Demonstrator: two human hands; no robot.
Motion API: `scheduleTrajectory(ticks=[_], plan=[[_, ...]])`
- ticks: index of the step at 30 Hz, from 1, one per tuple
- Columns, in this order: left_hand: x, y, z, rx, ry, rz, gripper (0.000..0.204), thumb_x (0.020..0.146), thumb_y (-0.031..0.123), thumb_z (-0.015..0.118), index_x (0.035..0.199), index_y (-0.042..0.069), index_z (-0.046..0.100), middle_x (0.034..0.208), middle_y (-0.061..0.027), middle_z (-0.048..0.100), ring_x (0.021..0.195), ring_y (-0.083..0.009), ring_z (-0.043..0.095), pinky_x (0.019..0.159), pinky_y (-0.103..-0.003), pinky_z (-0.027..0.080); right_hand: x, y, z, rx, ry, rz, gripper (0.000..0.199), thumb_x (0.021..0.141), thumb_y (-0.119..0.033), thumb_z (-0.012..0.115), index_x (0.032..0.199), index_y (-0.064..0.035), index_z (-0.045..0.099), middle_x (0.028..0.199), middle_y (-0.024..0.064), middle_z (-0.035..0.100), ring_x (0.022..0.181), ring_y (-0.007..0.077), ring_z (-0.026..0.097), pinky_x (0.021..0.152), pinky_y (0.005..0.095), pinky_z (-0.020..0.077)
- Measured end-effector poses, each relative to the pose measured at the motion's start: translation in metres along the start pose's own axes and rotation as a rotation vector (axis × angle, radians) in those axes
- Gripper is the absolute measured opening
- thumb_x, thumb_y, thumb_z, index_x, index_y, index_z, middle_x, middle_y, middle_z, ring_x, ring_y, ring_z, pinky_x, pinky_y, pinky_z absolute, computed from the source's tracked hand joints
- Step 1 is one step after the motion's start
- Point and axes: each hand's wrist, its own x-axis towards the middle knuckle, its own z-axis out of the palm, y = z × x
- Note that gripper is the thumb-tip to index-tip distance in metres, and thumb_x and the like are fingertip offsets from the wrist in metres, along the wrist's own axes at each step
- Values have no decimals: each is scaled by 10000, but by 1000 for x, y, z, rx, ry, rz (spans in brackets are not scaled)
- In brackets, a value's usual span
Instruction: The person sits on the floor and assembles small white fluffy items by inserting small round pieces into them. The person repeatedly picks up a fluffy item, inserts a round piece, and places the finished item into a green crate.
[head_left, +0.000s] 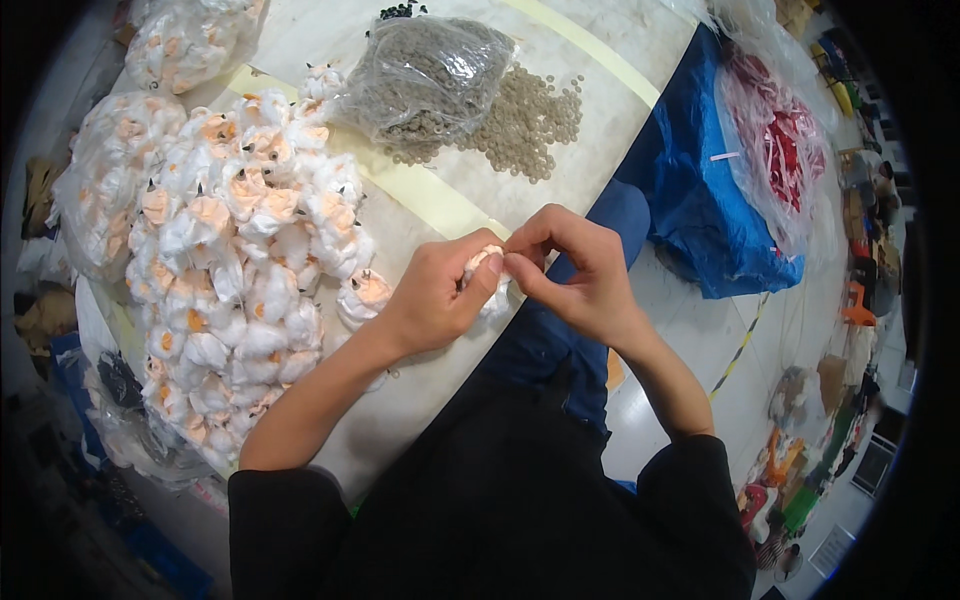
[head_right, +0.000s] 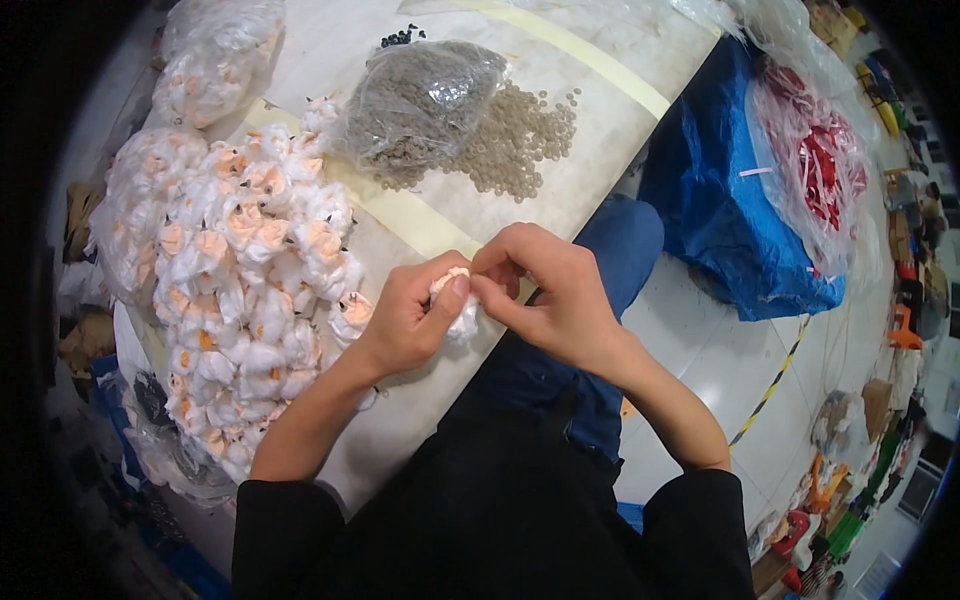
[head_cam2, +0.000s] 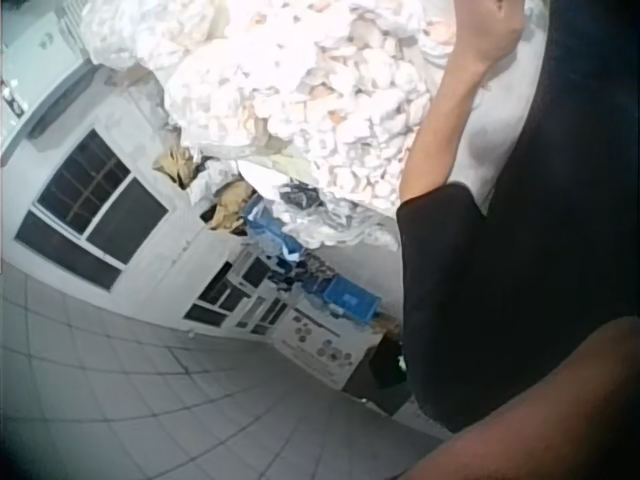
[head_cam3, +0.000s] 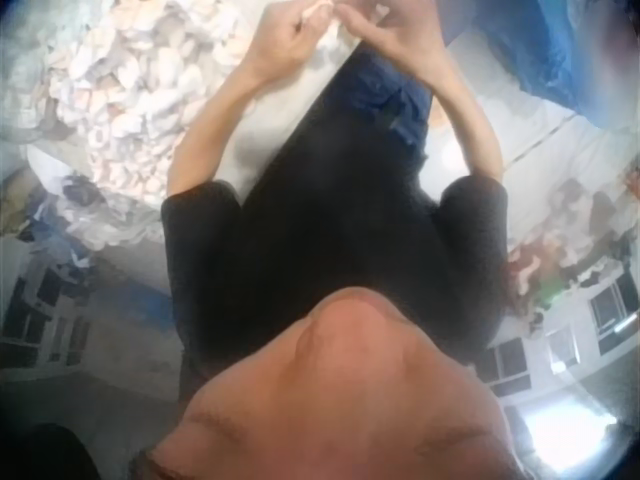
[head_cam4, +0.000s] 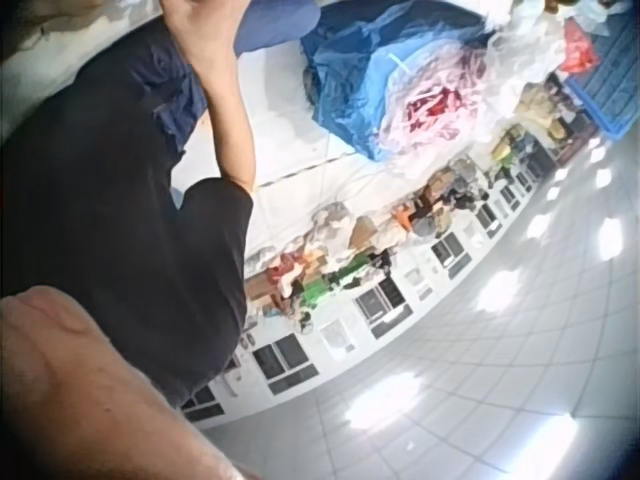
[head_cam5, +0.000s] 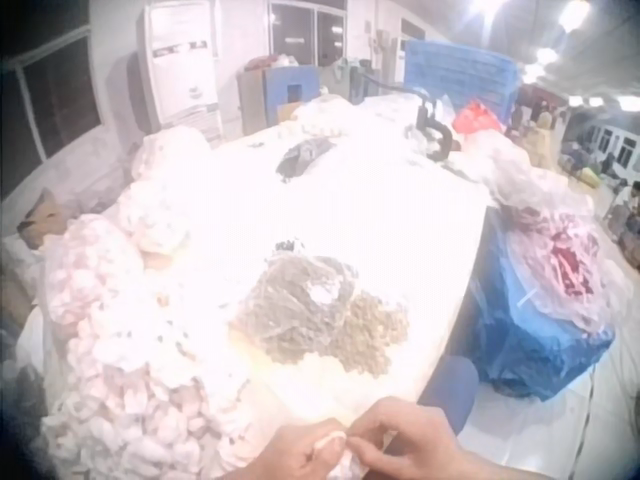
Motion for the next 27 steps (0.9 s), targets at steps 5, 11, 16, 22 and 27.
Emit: scheduleTrajectory(ticks=[5,11,16,22,27], plan=[[1,6,-1,33,20,-20,177,1013,161,597,936,9,644,647,-55,543,567,-107,480,530,-303,397,0,0,0,-76,31,-50,101,887,-2,757,979,15,720,877,56,688,755,110,628,680,249,492],[-1,8,-1,46,80,-25,138,955,139,645,942,7,682,680,-50,593,580,-95,511,537,-276,414,-6,-2,1,-89,37,-64,127,891,11,764,1017,21,743,923,79,711,792,132,650,710,263,514],[-1,9,-5,33,61,-16,139,944,98,622,962,-16,699,748,-19,620,662,-71,505,594,-261,410,-12,1,3,151,36,51,137,932,15,735,1067,39,724,1023,82,708,901,127,668,827,269,545],[-2,7,-5,-32,73,45,130,934,122,650,948,3,700,687,-36,603,613,-75,510,564,-274,431,-11,2,6,156,90,18,150,908,-15,749,1053,9,718,957,55,732,861,115,703,775,255,555],[-3,6,-7,-39,65,40,137,936,136,649,943,9,699,682,-31,600,598,-77,507,554,-275,431,-11,-5,11,203,140,11,167,870,-5,781,1024,8,715,937,60,719,815,115,688,735,254,551]])
